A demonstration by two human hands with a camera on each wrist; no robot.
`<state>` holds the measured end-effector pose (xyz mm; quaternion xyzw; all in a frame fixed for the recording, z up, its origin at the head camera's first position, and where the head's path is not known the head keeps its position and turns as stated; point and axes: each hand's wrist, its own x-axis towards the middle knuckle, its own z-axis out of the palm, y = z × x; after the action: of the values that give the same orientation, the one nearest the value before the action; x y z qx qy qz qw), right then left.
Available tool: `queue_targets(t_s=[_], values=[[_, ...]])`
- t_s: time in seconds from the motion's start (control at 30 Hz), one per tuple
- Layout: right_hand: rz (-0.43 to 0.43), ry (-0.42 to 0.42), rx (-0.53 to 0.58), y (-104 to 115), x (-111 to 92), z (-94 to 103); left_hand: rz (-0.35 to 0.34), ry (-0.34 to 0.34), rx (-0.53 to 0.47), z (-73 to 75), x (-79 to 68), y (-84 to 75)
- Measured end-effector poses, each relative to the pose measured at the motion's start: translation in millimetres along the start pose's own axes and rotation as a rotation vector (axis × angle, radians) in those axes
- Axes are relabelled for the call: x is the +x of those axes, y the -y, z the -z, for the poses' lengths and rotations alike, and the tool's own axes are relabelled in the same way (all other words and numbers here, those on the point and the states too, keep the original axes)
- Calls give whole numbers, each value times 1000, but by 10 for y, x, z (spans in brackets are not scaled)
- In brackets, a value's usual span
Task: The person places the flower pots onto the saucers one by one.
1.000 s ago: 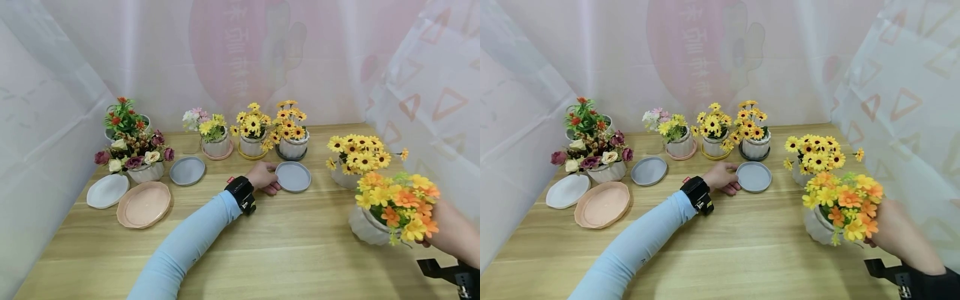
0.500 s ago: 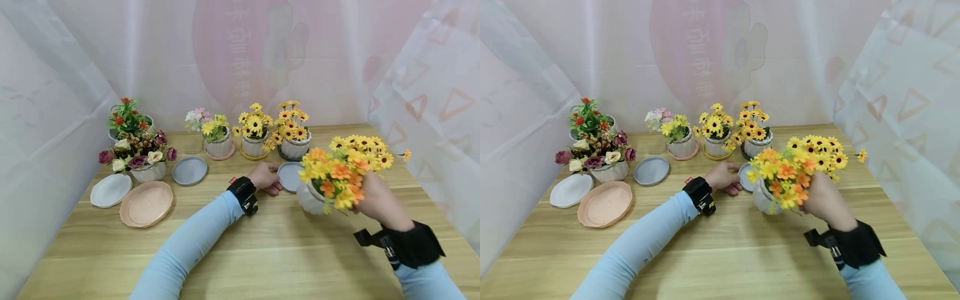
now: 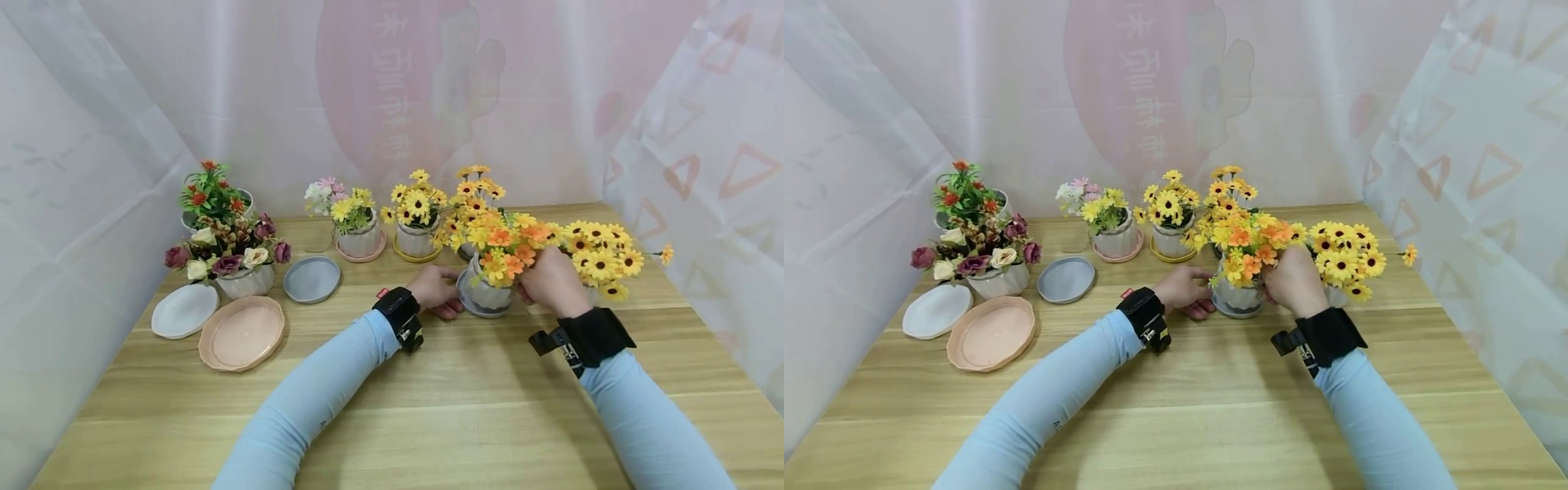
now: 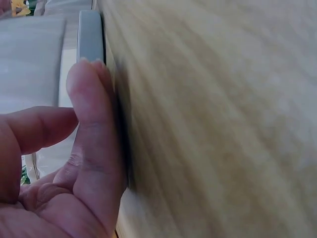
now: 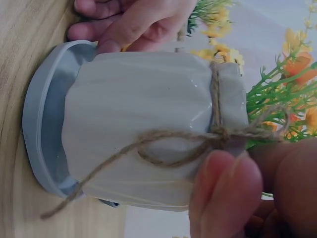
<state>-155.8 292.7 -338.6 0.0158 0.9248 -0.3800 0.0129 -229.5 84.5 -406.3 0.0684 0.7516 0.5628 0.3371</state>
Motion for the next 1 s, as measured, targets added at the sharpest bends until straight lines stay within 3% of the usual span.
queue_targets(t_s=[0.27, 0.5, 0.73, 1.0], values=[[3, -31, -89, -72, 81, -88, 8, 3, -23, -24, -2, -4], [-64, 18, -127, -93, 66, -68, 14, 2, -23, -50, 54, 5], [-90, -1, -106, -130, 60, -66, 26, 3, -17, -72, 59, -13], [-35, -30, -37, -205, 6, -72, 16, 11, -4, -103, 60, -23]])
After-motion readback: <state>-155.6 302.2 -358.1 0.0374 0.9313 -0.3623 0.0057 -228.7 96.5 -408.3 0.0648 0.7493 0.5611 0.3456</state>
